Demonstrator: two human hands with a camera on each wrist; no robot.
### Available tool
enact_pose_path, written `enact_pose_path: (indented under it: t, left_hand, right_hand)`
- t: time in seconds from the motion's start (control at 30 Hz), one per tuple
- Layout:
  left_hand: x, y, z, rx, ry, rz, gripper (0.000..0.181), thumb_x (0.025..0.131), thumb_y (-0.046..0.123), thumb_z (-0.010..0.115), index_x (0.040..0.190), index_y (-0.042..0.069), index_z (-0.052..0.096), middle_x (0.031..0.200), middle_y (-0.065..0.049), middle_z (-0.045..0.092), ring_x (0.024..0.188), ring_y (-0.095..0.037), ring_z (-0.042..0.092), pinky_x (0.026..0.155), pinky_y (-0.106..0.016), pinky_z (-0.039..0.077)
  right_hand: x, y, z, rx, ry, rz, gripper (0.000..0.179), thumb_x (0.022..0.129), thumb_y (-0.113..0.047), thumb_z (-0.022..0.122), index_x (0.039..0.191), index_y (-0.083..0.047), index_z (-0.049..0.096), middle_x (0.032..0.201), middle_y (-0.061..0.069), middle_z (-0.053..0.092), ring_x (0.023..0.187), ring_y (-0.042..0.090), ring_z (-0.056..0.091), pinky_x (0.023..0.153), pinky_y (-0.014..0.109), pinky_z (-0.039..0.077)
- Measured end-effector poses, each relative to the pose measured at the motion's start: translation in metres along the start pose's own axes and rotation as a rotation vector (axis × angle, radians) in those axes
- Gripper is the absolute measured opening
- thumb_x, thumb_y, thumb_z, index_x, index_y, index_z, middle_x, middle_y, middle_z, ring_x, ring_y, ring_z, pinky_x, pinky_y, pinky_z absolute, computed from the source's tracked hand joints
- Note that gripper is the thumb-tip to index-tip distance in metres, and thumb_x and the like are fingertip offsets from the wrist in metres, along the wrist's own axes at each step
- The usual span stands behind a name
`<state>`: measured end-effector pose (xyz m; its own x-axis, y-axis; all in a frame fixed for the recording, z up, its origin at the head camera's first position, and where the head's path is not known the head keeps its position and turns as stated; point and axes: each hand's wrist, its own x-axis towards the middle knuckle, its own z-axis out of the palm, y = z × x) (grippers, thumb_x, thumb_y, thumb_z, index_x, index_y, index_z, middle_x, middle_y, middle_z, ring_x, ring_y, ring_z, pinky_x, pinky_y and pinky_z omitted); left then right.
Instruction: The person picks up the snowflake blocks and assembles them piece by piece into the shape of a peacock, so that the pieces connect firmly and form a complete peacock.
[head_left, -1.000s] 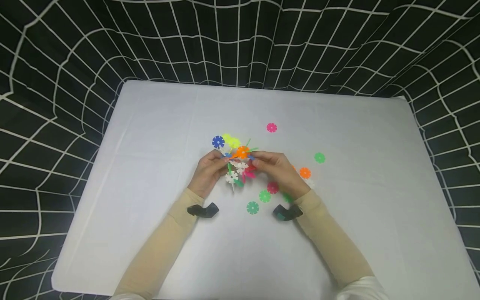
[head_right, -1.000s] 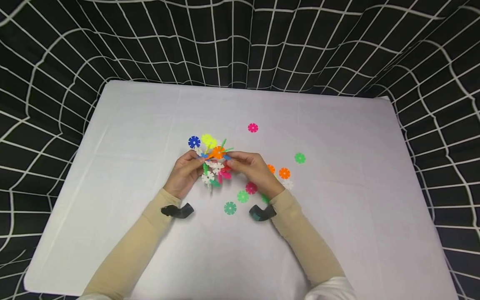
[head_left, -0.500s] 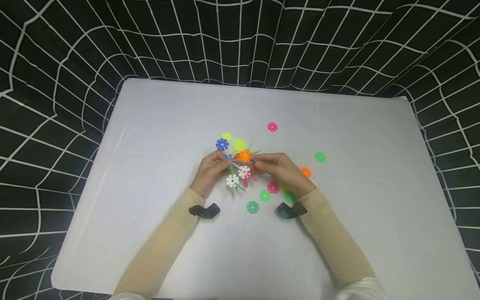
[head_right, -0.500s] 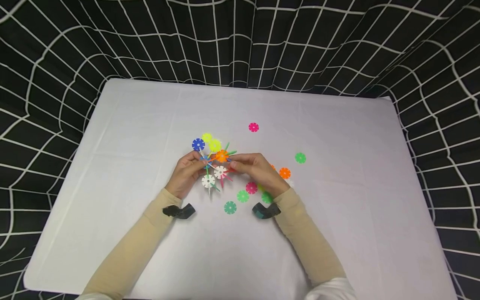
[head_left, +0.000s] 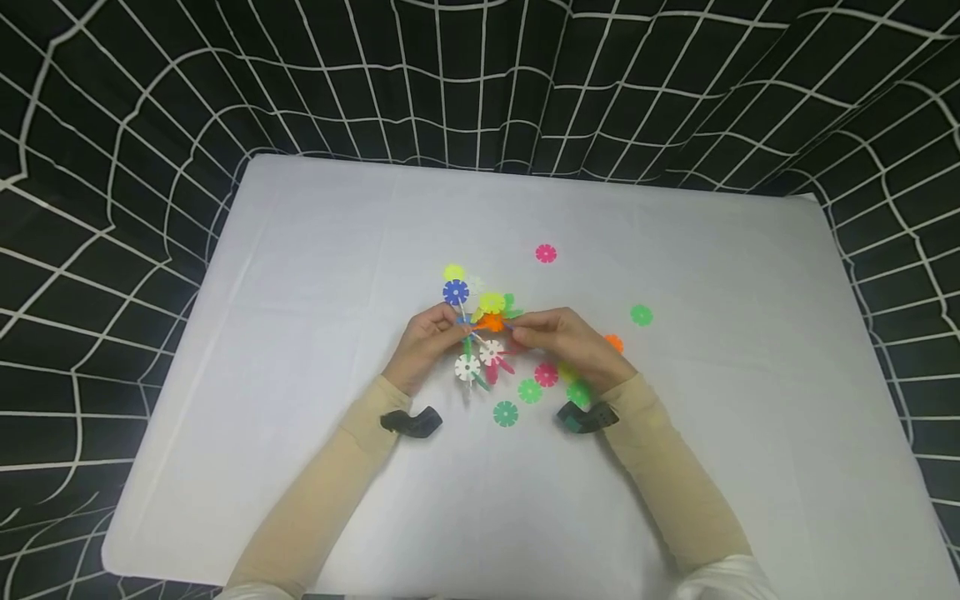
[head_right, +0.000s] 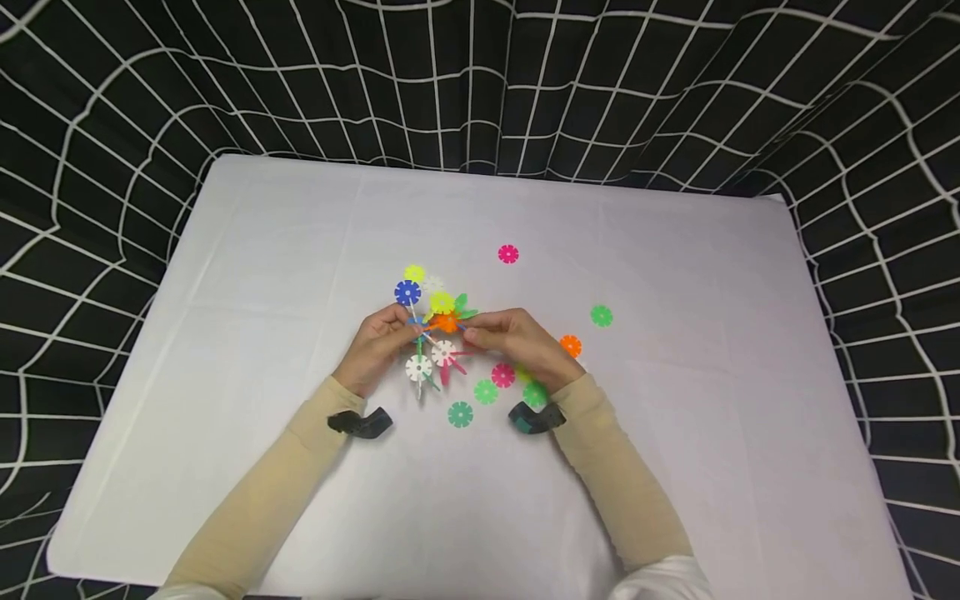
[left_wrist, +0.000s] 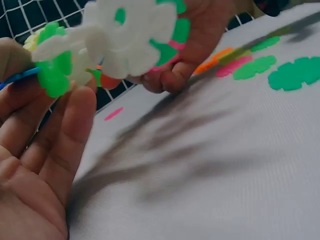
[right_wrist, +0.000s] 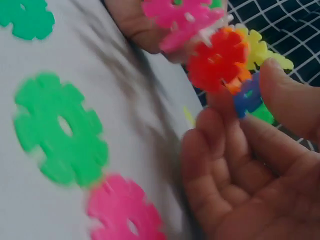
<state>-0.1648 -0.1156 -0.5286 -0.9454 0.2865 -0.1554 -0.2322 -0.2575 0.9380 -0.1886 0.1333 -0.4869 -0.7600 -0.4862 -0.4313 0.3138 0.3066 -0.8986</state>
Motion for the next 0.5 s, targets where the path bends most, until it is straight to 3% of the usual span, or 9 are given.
enact_pose_path:
  t: [0.17, 0.27, 0.5]
  left_hand:
    - [0.000, 0.000, -0.003, -0.141, 0.017, -0.002, 0.021, 0.097, -0.001, 0.052, 0.083, 0.015, 0.054, 0.078, 0.008, 0.067, 0.083, -0.008, 0.064, 0.079, -0.021, 0.054]
    - [0.001, 0.000, -0.004, -0.190, 0.017, -0.004, 0.021, 0.098, -0.001, 0.051, 0.083, 0.014, 0.054, 0.082, 0.007, 0.068, 0.088, -0.009, 0.065, 0.082, -0.021, 0.053]
    - [0.003, 0.000, -0.004, -0.217, 0.046, -0.029, 0.019, 0.096, 0.000, 0.055, 0.083, 0.013, 0.055, 0.085, 0.005, 0.065, 0.093, -0.011, 0.065, 0.085, -0.021, 0.055]
  right_hand:
    - [0.004, 0.008, 0.004, 0.076, -0.031, -0.105, 0.039, 0.100, -0.020, 0.064, 0.135, -0.004, 0.063, 0.116, -0.006, 0.075, 0.119, 0.016, 0.064, 0.107, 0.031, 0.051]
    - [0.007, 0.011, 0.006, 0.129, -0.032, -0.123, 0.039, 0.100, -0.021, 0.063, 0.136, -0.005, 0.062, 0.117, -0.009, 0.075, 0.123, 0.015, 0.062, 0.105, 0.025, 0.051]
    - [0.008, 0.012, 0.007, 0.144, -0.010, -0.092, 0.035, 0.101, -0.027, 0.062, 0.130, -0.009, 0.068, 0.119, -0.006, 0.073, 0.125, 0.018, 0.058, 0.112, 0.033, 0.048]
